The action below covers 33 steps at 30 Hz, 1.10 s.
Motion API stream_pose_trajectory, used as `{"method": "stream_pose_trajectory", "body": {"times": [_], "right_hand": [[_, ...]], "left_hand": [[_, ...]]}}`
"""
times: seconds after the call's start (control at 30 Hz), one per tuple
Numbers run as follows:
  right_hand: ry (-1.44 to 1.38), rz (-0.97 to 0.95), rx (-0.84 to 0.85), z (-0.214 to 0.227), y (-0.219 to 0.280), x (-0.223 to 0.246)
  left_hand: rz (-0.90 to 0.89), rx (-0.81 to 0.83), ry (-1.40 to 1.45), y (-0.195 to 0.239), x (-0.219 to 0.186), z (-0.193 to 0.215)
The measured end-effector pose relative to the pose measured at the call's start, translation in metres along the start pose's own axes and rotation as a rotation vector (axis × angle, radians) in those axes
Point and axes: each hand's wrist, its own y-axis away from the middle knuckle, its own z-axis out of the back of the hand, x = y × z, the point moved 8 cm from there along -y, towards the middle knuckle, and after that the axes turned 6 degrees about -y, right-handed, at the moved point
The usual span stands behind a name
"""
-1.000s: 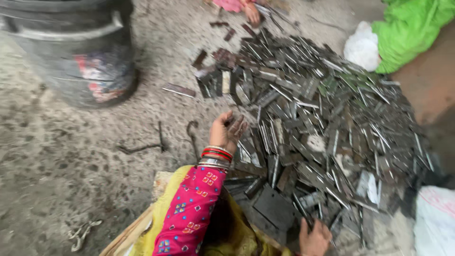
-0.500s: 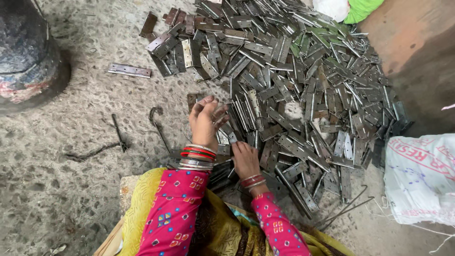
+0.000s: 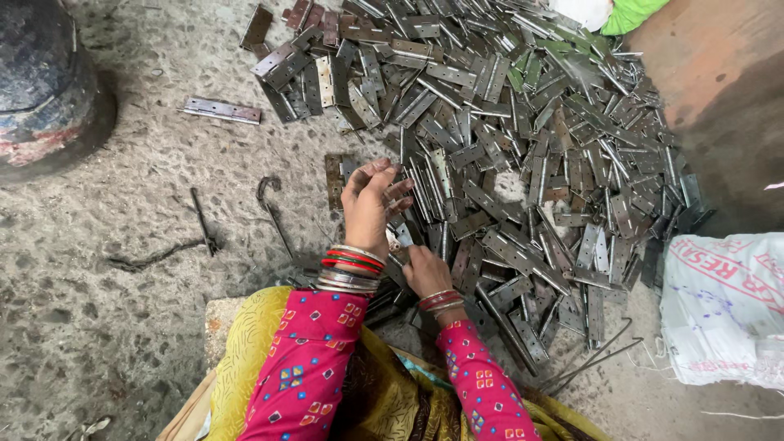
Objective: The person sits on the floor and assembles metal parts by inserting rods into rectangular metal frames. They repeatedly pick up frames, insert rods, and place the assembled units into a nearby bucket.
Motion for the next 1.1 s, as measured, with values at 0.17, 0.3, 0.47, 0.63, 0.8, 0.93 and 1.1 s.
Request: {"method": "stream_pose_trajectory", "body": {"times": [0.17,0.3,0.47,0.63,0.8,0.93,1.1], "right_hand": [[-0.272,-0.011,-0.165,0.038,-0.001,-0.009],[-0.746,-0.36,-0.192,0.096,-0.013,-0.01],[-1.493,-0.384,-0.119,0.142,-0.023,0.023],[-0.365,-0.005,-0.315,0.125,-0.014,0.057],[0.23,0.137,0.025,0.016,0.016,0.071],[0.188,0.172,-0.025,0.009,0.02,0.071],[0.186,0.134,0.069,0.01,0.021,0.071]], "left_hand": [[-0.042,-0.007,-0.06,-0.019,0.023,0.015],[-0.307,-0.106,-0.177,-0.023,0.007,0.021],[0.195,-0.096,-0.134,0.0,0.02,0.013],[0.114,0.107,0.082,0.02,-0.007,-0.015],[0.084,0.11,0.18,0.015,-0.006,-0.013],[0.112,0.022,0.185,0.008,-0.001,-0.004],[0.101,-0.022,0.158,0.007,0.006,0.001]]}}
